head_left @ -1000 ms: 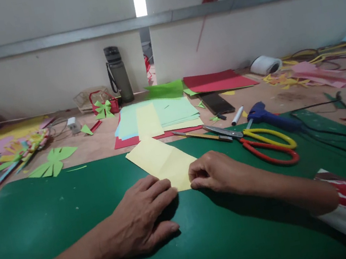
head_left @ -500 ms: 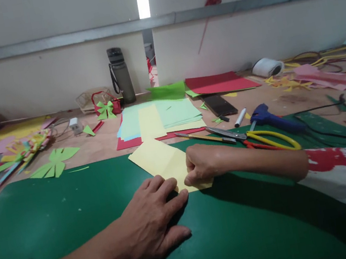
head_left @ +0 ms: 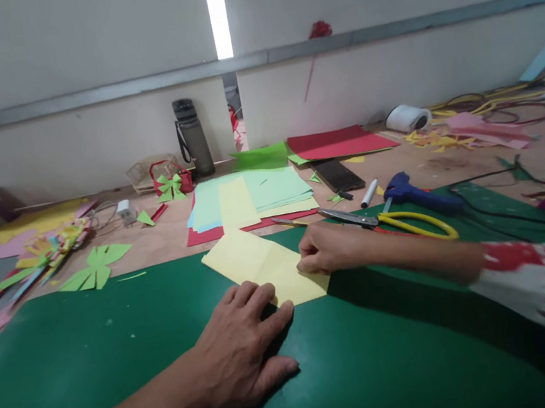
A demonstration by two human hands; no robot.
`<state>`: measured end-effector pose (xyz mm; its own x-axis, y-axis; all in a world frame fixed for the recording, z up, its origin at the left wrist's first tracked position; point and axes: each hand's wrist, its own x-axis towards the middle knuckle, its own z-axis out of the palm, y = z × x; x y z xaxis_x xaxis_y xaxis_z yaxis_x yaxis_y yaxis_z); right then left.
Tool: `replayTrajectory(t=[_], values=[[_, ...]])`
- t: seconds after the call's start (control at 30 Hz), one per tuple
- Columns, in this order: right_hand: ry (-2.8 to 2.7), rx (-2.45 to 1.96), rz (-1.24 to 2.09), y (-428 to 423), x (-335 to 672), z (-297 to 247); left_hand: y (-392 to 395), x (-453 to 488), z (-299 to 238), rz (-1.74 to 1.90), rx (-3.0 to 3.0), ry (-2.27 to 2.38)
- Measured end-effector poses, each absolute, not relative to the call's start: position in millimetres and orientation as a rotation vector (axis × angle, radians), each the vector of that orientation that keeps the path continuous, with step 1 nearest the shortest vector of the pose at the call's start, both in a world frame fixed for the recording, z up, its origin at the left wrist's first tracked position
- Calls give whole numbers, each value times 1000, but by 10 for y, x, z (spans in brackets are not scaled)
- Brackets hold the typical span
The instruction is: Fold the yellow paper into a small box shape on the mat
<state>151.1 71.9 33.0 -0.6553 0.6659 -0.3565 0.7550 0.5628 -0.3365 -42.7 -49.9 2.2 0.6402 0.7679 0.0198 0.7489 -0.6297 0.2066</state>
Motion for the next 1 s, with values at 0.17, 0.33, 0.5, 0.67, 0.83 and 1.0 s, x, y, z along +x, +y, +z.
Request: replayTrajectory(t=[0.17,0.33,0.5,0.67,0.83,1.0], values=[[3159,674,152,248,1650,130,-602,-219,-18,191,2658,1378],[3191,311,651,191,1706,-81,-637,-91,39,280,2583,1338],[3148,222,806,300,1752,-105,-518,-458,97,25,2824,1395],[3181,120,894,346,1780,-108,-476,-716,70,-318,2889,1524],[3133,171,890,390,1712,-90,-502,-605,47,-375,2904,1558],[3084,462,1103,618,1569,-78,-542,-515,0,-108,2856,1560]])
